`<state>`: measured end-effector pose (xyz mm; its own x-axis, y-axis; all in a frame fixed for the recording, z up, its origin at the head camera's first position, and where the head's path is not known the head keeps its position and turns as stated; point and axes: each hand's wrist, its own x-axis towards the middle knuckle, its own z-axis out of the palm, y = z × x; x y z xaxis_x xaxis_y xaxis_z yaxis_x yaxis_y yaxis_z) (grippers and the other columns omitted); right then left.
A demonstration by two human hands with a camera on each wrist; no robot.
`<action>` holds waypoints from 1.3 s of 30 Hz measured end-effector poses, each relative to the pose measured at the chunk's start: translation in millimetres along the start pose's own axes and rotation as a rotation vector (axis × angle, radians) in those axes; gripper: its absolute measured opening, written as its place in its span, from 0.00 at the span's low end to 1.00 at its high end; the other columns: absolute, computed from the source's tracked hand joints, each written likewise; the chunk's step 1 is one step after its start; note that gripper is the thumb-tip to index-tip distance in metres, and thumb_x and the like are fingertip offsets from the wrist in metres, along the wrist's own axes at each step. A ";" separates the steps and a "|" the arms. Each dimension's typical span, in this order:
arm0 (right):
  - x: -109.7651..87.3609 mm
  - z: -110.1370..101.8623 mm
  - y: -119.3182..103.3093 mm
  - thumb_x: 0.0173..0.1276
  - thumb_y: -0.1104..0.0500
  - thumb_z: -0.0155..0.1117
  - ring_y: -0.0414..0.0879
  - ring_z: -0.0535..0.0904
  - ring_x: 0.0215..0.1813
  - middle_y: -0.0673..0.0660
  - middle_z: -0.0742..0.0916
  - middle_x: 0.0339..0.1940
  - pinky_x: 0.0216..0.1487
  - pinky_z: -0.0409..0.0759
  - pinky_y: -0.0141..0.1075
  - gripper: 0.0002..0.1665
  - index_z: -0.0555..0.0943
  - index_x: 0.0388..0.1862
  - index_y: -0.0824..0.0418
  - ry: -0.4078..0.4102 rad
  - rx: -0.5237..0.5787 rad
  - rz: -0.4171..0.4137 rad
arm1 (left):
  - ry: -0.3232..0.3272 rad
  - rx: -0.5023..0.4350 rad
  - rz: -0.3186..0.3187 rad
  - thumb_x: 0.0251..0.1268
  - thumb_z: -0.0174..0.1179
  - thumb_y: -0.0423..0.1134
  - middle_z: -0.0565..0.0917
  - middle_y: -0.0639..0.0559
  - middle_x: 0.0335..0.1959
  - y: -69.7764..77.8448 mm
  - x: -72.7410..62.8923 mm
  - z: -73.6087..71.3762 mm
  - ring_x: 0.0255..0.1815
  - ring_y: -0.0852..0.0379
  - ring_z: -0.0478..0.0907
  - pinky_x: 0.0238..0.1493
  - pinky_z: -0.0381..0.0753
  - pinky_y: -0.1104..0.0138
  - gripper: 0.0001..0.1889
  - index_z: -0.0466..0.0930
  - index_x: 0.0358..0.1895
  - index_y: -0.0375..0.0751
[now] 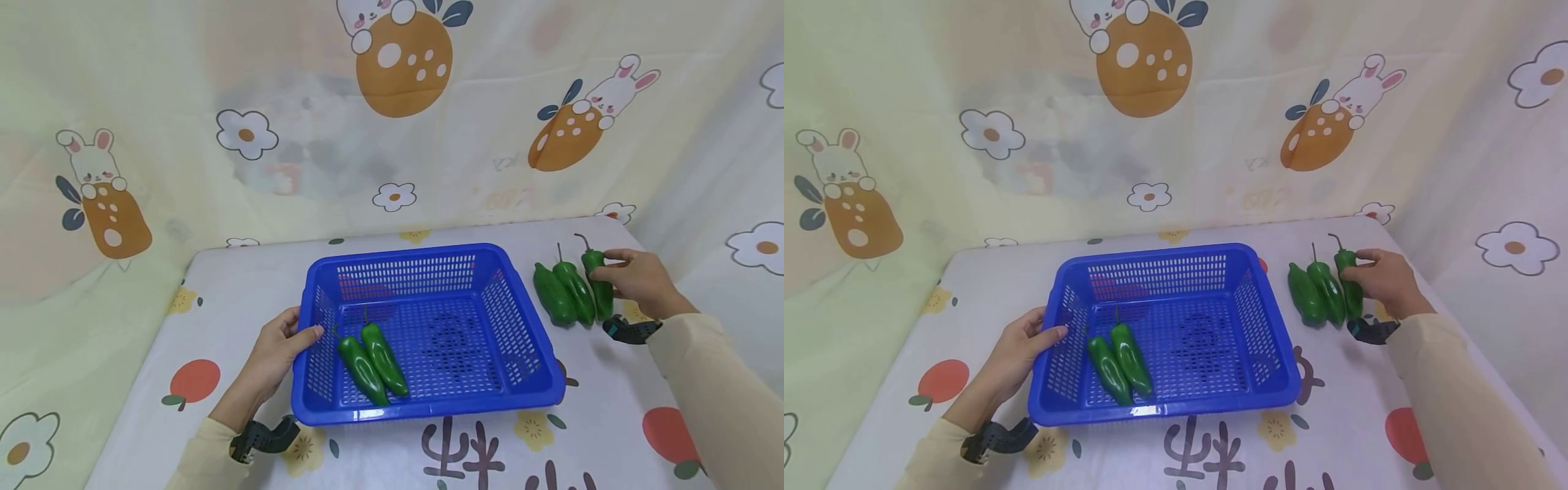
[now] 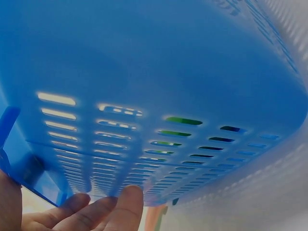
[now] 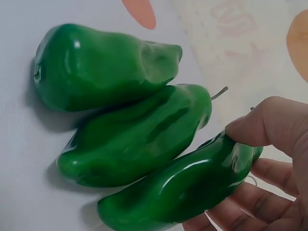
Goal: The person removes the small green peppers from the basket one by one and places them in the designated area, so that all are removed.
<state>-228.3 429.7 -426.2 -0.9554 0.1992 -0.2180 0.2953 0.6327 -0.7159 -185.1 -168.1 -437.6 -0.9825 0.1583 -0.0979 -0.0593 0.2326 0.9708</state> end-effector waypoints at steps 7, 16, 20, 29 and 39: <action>6.8 1.8 6.5 0.80 0.49 0.56 0.75 0.72 0.68 0.84 0.66 0.73 0.67 0.75 0.65 0.47 0.49 0.81 0.77 -0.040 0.012 0.033 | 0.002 -0.005 0.000 0.76 0.62 0.38 0.85 0.33 0.56 0.1 0.6 0.0 0.51 0.45 0.87 0.53 0.89 0.58 0.24 0.71 0.70 0.32; 11.4 4.0 9.2 0.80 0.48 0.56 0.77 0.71 0.68 0.84 0.65 0.73 0.68 0.73 0.65 0.48 0.49 0.81 0.78 -0.063 0.010 0.053 | 0.007 -0.002 0.001 0.76 0.62 0.37 0.85 0.33 0.56 0.2 -0.2 -0.9 0.51 0.45 0.87 0.53 0.89 0.57 0.24 0.71 0.70 0.32; 11.8 3.8 9.8 0.80 0.49 0.55 0.77 0.71 0.69 0.85 0.64 0.73 0.68 0.74 0.64 0.47 0.49 0.80 0.80 -0.071 -0.004 0.057 | 0.008 -0.001 0.000 0.76 0.62 0.38 0.85 0.33 0.56 0.5 -0.3 -0.8 0.51 0.44 0.87 0.54 0.88 0.55 0.25 0.71 0.70 0.32; 13.4 5.1 13.9 0.81 0.50 0.53 0.76 0.71 0.68 0.85 0.64 0.73 0.66 0.76 0.62 0.45 0.51 0.78 0.82 -0.078 -0.019 0.051 | 0.002 -0.008 0.001 0.75 0.62 0.37 0.85 0.33 0.55 0.2 0.8 -1.0 0.50 0.45 0.88 0.53 0.89 0.56 0.25 0.71 0.70 0.32; 13.4 6.7 14.2 0.79 0.49 0.55 0.77 0.70 0.70 0.85 0.63 0.74 0.67 0.75 0.62 0.47 0.52 0.78 0.82 -0.076 -0.031 0.060 | -0.004 -0.014 -0.001 0.75 0.62 0.37 0.85 0.33 0.55 0.8 0.9 -1.3 0.50 0.45 0.88 0.53 0.89 0.58 0.25 0.71 0.70 0.32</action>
<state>-236.9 436.3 -443.7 -0.9331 0.1813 -0.3105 0.3512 0.6446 -0.6791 -186.3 -169.0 -436.6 -0.9817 0.1622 -0.1000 -0.0629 0.2191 0.9737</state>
